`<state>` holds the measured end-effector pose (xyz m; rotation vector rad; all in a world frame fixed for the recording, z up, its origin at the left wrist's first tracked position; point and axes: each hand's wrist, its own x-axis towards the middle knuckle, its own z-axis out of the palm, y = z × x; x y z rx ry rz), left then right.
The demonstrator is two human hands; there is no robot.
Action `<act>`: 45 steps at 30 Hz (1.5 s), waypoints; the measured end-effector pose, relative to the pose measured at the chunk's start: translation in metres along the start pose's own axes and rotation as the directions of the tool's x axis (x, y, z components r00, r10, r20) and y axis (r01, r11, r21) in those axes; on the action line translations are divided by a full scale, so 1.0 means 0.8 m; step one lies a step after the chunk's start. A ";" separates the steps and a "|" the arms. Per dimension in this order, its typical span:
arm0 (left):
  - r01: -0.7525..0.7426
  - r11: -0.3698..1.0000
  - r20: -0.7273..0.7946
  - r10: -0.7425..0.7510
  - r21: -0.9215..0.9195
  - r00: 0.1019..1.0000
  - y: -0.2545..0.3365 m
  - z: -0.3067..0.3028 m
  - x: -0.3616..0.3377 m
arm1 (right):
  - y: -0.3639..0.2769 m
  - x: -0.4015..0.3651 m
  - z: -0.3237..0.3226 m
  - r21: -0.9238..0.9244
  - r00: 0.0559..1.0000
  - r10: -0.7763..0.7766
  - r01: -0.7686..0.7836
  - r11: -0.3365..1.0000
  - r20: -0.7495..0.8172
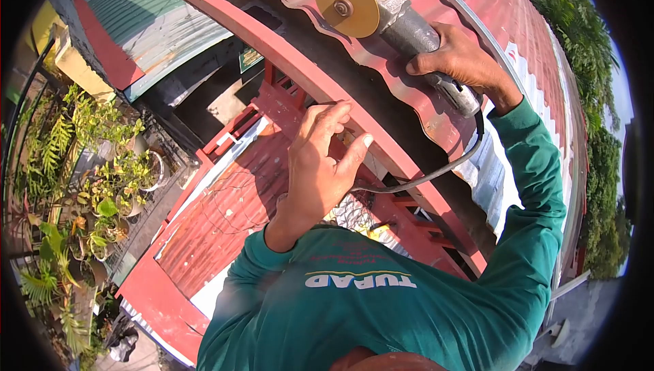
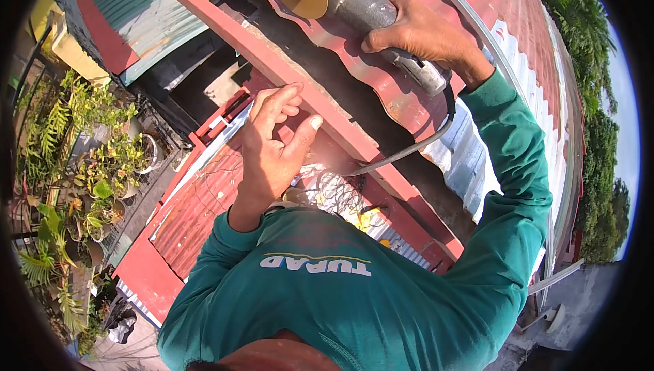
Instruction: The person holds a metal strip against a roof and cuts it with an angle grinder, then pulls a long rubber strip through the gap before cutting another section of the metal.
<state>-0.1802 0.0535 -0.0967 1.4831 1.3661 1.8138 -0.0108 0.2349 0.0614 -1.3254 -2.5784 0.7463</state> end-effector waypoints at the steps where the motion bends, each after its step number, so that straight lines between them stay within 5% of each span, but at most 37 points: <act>1: -0.004 1.000 -0.011 0.004 0.016 1.000 -0.001 0.001 -0.001 | -0.002 0.002 0.002 0.000 1.000 -0.001 0.001 1.000 0.005; 34: -0.118 0.989 -0.057 0.123 0.090 0.991 -0.019 0.006 -0.003 | -0.015 0.020 0.005 0.020 0.995 0.087 -0.088 0.996 0.051; 39: -0.127 0.988 -0.073 0.134 0.087 0.988 -0.021 0.008 -0.004 | -0.022 0.019 0.008 0.135 0.993 0.091 -0.101 0.986 0.077; 45: -0.110 0.990 -0.065 0.116 0.090 0.991 -0.017 0.006 -0.006 | -0.016 0.027 0.006 0.023 0.996 0.058 -0.059 0.998 0.063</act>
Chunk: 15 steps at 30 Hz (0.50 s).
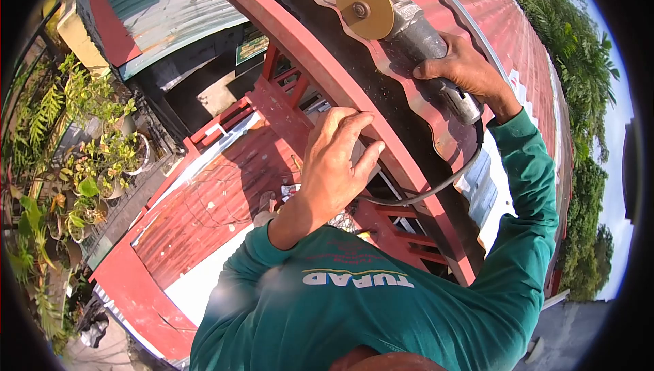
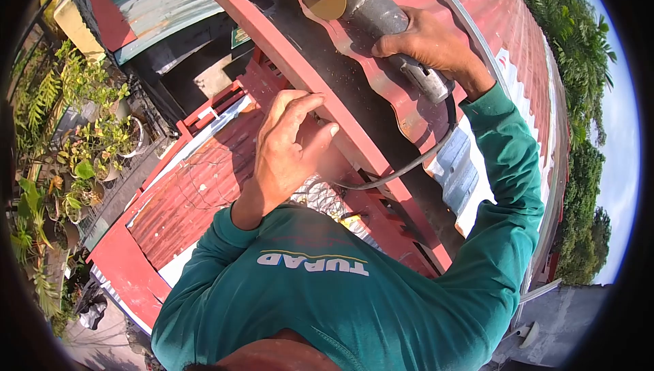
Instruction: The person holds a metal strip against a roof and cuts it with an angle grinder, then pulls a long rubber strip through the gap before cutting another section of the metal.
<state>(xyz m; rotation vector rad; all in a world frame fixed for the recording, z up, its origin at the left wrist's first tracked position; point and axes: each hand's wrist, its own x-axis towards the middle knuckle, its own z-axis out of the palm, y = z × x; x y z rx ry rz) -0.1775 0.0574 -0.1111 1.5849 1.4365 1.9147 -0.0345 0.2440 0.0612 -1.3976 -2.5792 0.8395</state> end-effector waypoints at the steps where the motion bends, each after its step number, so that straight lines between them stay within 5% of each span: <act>1: 0.011 1.000 0.003 -0.011 -0.010 1.000 0.000 0.001 0.000 | -0.001 0.000 0.000 -0.003 1.000 -0.001 0.001 1.000 0.002; 15: -0.031 0.999 -0.015 0.031 -0.024 0.999 0.000 0.003 -0.002 | 0.004 0.007 -0.006 -0.024 0.998 0.037 -0.036 0.999 0.044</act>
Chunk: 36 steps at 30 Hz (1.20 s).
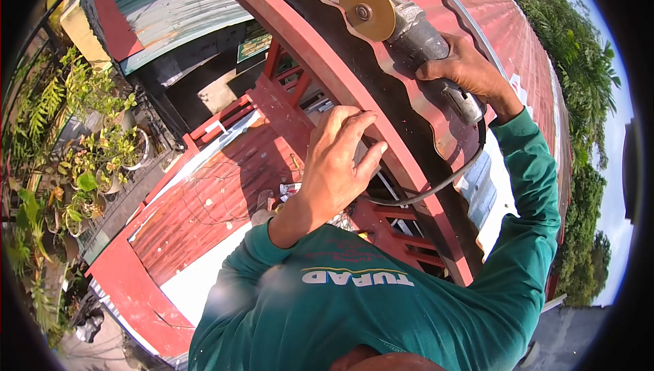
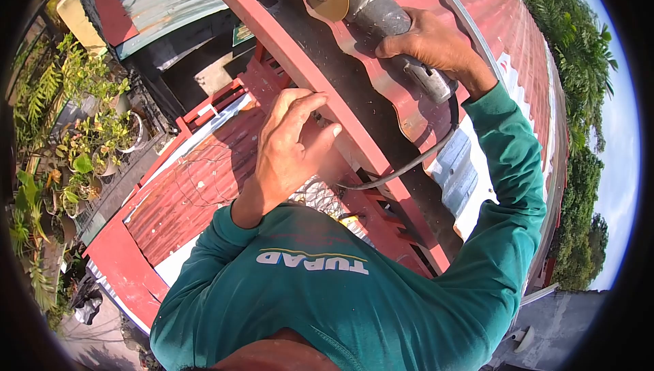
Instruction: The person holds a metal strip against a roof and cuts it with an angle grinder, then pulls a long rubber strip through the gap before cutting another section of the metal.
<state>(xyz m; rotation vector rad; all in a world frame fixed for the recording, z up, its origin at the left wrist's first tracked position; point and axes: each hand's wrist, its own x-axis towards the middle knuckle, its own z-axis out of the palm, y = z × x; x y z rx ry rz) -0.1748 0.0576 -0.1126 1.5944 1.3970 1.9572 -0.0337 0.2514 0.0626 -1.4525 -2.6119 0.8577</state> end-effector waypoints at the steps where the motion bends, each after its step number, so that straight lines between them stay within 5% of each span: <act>1: -0.003 1.000 -0.002 0.003 0.000 1.000 0.000 0.000 0.000 | -0.002 -0.003 0.002 -0.001 1.000 0.001 -0.001 1.000 0.001; 13: -0.008 1.000 0.001 0.008 0.029 1.000 -0.001 0.001 0.000 | -0.004 -0.026 0.002 0.116 0.993 -0.087 0.077 0.990 0.081; 24: -0.006 0.999 -0.001 0.006 0.053 1.000 0.002 0.001 -0.003 | -0.003 -0.031 0.000 -0.010 0.996 -0.082 0.082 0.997 0.031; 28: 0.011 1.000 0.007 -0.011 0.020 1.000 0.002 0.002 -0.004 | 0.003 -0.033 0.001 0.083 0.992 -0.117 0.113 0.990 0.047; 30: 0.004 1.000 0.003 -0.004 0.019 1.000 0.001 0.002 -0.005 | 0.003 -0.035 0.000 -0.072 0.997 -0.083 0.082 0.994 -0.006; 36: -0.021 0.999 -0.009 0.022 0.042 1.000 0.002 0.003 -0.003 | 0.003 -0.043 0.000 -0.002 0.999 -0.040 0.040 0.999 0.013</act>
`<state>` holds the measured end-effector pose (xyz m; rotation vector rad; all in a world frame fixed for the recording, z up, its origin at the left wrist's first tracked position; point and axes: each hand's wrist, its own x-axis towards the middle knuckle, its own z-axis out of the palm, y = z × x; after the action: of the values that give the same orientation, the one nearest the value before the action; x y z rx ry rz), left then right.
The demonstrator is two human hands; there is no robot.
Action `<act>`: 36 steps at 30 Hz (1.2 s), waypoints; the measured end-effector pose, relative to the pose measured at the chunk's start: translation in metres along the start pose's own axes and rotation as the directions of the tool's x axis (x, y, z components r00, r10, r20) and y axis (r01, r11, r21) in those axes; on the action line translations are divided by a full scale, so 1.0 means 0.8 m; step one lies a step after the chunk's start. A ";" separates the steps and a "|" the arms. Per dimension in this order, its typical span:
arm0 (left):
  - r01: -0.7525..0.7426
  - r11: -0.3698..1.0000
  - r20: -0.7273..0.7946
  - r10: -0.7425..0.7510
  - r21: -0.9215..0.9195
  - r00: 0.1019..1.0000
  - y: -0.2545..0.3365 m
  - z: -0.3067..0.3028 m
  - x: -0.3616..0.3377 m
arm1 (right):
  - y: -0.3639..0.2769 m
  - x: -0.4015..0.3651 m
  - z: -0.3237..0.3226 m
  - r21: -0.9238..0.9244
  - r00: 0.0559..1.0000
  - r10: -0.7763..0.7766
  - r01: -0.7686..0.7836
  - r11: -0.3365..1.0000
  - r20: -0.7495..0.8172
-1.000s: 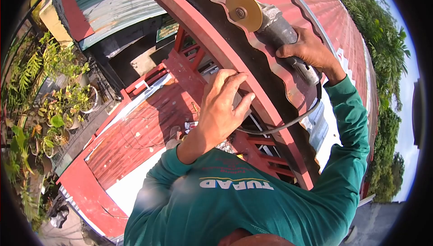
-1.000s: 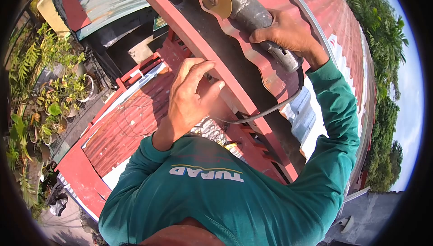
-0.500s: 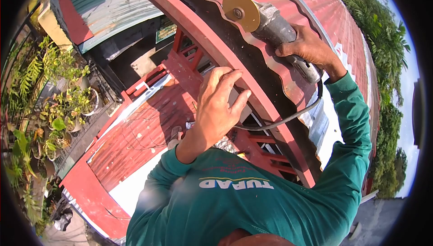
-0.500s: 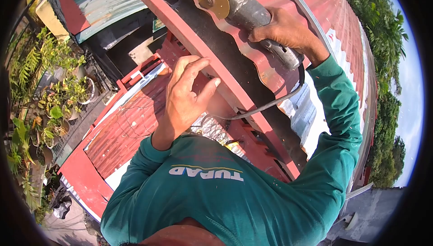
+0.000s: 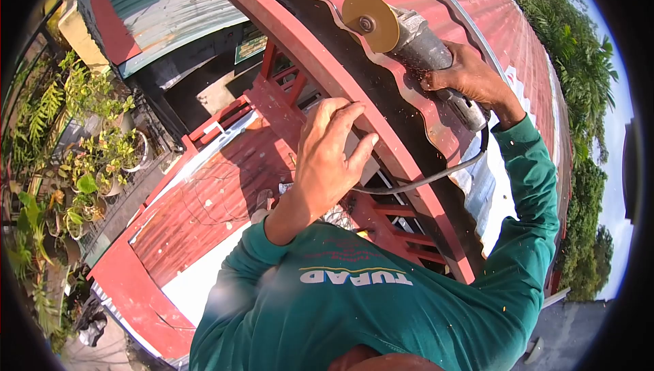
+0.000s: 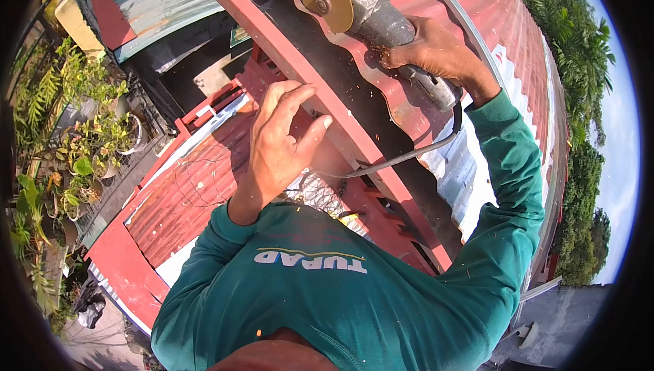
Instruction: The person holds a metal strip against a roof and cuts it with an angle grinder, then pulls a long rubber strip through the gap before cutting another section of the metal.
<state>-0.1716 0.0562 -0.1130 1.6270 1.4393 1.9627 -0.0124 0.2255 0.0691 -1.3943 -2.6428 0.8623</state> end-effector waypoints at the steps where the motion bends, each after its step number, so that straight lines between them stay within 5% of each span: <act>1: -0.001 1.000 -0.001 0.001 -0.004 1.000 0.000 0.000 0.000 | 0.000 -0.001 0.001 0.000 1.000 -0.001 0.001 1.000 0.000; 36: -0.016 0.999 -0.043 0.017 0.037 0.999 0.001 0.007 -0.005 | 0.029 -0.014 -0.013 -0.065 0.999 -0.039 0.037 0.997 -0.037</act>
<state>-0.1655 0.0558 -0.1158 1.6260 1.4914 2.0040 0.0149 0.2320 0.0692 -1.3545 -2.6822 0.7461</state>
